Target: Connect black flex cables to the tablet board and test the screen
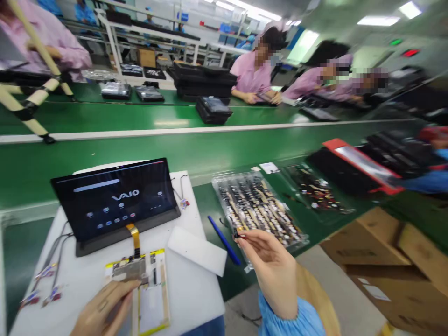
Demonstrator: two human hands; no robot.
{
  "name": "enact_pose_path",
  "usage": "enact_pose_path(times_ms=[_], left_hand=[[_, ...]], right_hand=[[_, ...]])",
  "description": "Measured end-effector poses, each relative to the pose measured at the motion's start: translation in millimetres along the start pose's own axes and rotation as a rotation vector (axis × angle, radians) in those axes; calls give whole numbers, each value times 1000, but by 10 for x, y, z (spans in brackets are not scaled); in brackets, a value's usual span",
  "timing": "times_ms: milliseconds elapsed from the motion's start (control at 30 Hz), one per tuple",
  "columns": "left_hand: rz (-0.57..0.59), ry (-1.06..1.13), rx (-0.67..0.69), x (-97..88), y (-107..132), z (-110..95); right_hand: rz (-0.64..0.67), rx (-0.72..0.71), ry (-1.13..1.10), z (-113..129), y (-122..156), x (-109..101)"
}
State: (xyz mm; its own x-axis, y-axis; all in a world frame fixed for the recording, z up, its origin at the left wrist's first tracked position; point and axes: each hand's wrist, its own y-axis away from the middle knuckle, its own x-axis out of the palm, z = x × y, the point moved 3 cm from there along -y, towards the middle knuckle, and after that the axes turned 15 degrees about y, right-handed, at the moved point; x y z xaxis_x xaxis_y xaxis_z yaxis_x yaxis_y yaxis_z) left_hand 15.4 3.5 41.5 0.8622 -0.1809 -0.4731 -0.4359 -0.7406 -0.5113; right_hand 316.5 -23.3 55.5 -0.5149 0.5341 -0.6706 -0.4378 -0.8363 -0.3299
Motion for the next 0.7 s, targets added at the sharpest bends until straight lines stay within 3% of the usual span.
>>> enact_pose_path(times_ms=[100,200,300,467,700], left_hand=[[-10,-67,-8,-3,-55,-47],[43,-69,-50,62,-26,-25],[84,-76,-71,127,31,18],[161,-79,-109,195,79,83],[228,-65,-115,226,96,113]], right_hand=[[125,3,-128,105,334,310],[268,-153,-116,232,632,635],[317,-273,-168,413,762,841],[386,-226,-231,600,699,975],[419,-216,-229,563,684,1012]])
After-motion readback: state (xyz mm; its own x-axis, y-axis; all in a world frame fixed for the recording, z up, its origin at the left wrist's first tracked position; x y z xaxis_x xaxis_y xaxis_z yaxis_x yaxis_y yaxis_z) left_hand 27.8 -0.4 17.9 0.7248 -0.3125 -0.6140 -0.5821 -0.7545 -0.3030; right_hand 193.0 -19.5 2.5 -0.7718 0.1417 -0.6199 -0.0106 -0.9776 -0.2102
